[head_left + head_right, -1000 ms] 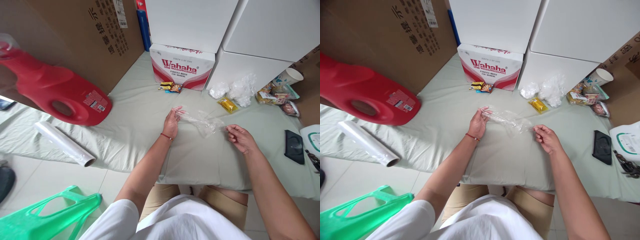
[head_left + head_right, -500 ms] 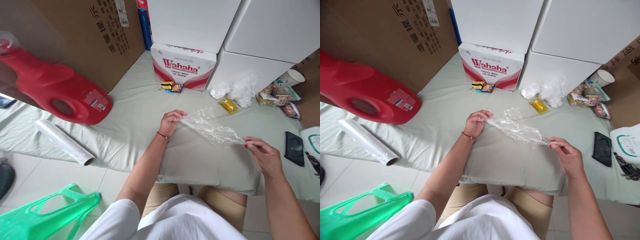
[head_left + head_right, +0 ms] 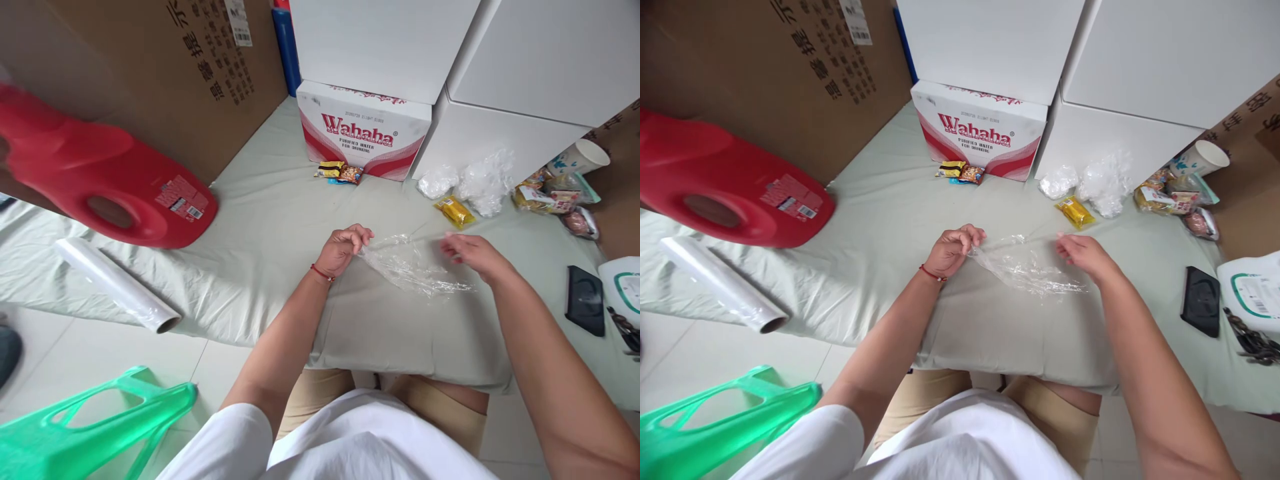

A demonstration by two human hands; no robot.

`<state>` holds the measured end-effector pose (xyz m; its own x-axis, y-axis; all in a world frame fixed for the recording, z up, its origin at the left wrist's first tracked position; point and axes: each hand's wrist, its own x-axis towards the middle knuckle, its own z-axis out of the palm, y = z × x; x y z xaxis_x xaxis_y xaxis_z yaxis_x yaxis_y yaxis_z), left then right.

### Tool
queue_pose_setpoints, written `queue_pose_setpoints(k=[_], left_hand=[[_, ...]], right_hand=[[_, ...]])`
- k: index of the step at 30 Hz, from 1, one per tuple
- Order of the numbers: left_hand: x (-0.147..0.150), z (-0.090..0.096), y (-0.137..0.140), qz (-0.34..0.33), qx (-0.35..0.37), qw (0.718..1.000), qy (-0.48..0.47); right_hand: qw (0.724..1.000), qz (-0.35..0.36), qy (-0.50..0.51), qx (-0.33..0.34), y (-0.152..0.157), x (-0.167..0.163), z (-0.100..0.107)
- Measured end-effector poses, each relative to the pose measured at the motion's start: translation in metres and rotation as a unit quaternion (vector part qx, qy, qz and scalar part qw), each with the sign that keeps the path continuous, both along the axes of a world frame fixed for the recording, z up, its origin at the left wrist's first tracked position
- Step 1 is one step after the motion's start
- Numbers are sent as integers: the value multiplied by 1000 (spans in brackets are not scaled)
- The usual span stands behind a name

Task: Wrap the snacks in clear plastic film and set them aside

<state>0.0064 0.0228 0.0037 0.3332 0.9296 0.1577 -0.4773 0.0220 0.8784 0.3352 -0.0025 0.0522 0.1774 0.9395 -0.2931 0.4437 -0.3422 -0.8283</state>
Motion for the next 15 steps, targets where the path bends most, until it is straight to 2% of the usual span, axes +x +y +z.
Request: queue_pose_setpoints(k=[3, 5, 7, 10, 12, 15], left_hand=[[-1, 1, -1, -27, 18, 999, -9], [-3, 3, -2, -38, 35, 999, -8], [-4, 5, -2, -31, 48, 998, -2], [-6, 5, 0, 18, 51, 999, 1], [-7, 1, 3, 71, 43, 997, 12], [-6, -8, 10, 171, 15, 984, 50]], right_hand=[[986, 132, -27, -98, 25, -27, -8], [979, 178, -37, -96, 31, -37, -12], [985, 166, -37, -22, 28, -38, -9], [984, 128, -12, 122, 14, -24, 10], [978, 119, 15, 171, -2, -13, 31], [973, 96, 28, 210, -30, -9, 63]])
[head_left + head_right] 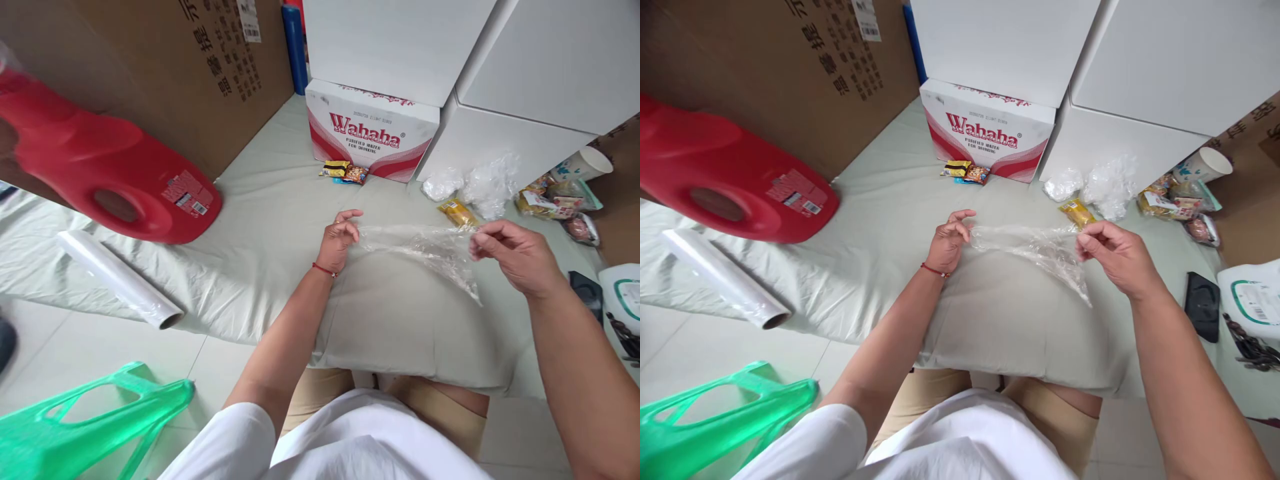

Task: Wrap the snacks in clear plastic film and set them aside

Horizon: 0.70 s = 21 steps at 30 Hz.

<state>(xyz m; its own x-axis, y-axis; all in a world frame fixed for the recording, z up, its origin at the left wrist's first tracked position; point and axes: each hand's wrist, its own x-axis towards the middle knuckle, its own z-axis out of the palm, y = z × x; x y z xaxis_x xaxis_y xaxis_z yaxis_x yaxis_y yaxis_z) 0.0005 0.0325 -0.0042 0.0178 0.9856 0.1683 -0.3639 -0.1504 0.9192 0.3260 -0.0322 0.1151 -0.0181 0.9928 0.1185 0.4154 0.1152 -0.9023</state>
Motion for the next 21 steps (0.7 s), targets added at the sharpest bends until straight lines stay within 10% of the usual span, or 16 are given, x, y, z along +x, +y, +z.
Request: queue_pose_setpoints(k=[10, 21], left_hand=[[31, 27, -42, 19, -338, 940, -33], [85, 11, -108, 47, -315, 948, 8]], right_hand=[[980, -161, 62, 98, -57, -89, 6], [916, -115, 385, -10, -57, -93, 11]])
